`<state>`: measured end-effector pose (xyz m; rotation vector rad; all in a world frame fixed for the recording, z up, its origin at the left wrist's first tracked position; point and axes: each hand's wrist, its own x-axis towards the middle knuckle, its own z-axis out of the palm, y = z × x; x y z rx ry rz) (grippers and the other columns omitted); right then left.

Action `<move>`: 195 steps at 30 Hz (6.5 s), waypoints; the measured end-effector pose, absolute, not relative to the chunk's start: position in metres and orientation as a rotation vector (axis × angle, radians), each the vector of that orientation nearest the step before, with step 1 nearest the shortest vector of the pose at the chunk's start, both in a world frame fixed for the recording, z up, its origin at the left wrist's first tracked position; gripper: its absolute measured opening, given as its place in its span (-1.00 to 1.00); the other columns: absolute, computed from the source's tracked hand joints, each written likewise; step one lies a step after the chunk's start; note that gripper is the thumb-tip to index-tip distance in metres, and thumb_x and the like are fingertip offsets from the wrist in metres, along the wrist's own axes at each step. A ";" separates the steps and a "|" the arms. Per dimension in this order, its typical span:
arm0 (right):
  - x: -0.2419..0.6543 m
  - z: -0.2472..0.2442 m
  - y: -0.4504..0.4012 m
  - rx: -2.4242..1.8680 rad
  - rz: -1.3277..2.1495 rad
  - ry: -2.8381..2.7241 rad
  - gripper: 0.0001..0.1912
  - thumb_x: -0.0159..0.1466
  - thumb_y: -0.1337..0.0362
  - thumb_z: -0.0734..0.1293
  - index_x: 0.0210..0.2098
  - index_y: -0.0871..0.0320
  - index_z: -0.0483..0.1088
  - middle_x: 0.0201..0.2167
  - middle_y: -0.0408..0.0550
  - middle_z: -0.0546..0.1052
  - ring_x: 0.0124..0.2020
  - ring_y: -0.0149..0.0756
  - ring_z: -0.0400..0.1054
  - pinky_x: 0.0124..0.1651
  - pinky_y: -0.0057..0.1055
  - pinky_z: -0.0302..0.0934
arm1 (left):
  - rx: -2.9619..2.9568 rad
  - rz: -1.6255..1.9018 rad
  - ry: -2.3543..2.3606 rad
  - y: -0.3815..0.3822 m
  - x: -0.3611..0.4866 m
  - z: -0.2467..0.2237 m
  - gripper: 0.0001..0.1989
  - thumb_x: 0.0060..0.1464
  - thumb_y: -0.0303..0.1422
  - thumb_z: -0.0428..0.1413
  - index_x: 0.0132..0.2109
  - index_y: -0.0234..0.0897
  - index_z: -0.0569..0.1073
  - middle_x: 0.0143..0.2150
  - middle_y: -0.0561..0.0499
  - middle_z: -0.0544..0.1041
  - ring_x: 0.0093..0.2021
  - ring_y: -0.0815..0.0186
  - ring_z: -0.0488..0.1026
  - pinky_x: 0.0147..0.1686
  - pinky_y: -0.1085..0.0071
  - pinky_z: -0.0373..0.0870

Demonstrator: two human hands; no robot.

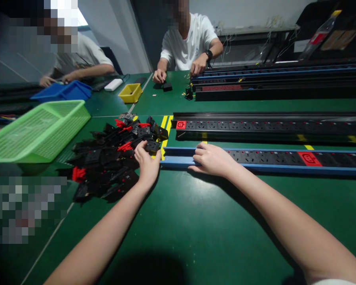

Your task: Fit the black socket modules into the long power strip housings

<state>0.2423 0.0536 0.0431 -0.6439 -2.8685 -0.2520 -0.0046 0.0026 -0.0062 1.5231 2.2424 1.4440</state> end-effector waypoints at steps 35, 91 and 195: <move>0.244 0.041 0.056 -0.625 -0.215 -2.836 -0.59 0.36 -0.01 0.23 -0.40 0.16 0.47 -0.42 0.03 0.54 -0.11 -0.09 0.35 -0.16 -0.30 0.25 | 1.054 1.823 1.694 0.013 -0.011 -0.006 -0.67 0.19 -0.17 0.07 -0.07 -0.30 0.55 -0.15 -0.07 0.59 -0.18 0.32 0.51 -0.17 0.43 0.39; 0.243 0.044 0.055 -0.632 -0.206 -2.843 -0.62 0.34 0.01 0.26 -0.40 0.15 0.48 -0.40 0.03 0.56 -0.11 -0.08 0.35 -0.18 -0.29 0.24 | 1.460 1.391 1.891 0.005 -0.001 -0.008 -0.58 0.16 -0.13 0.07 0.01 -0.32 0.56 -0.02 -0.22 0.57 0.07 0.05 0.42 0.16 0.07 0.28; 0.248 0.058 0.061 -0.695 0.290 -2.814 -0.53 0.22 0.03 0.34 0.08 0.00 0.32 0.13 0.02 0.36 -0.01 -0.12 0.39 -0.16 -0.31 0.26 | 1.713 1.363 1.915 -0.015 0.028 0.012 -0.80 0.27 -0.23 -0.04 -0.02 -0.18 0.31 -0.25 0.03 0.62 -0.05 0.17 0.53 0.08 0.12 0.03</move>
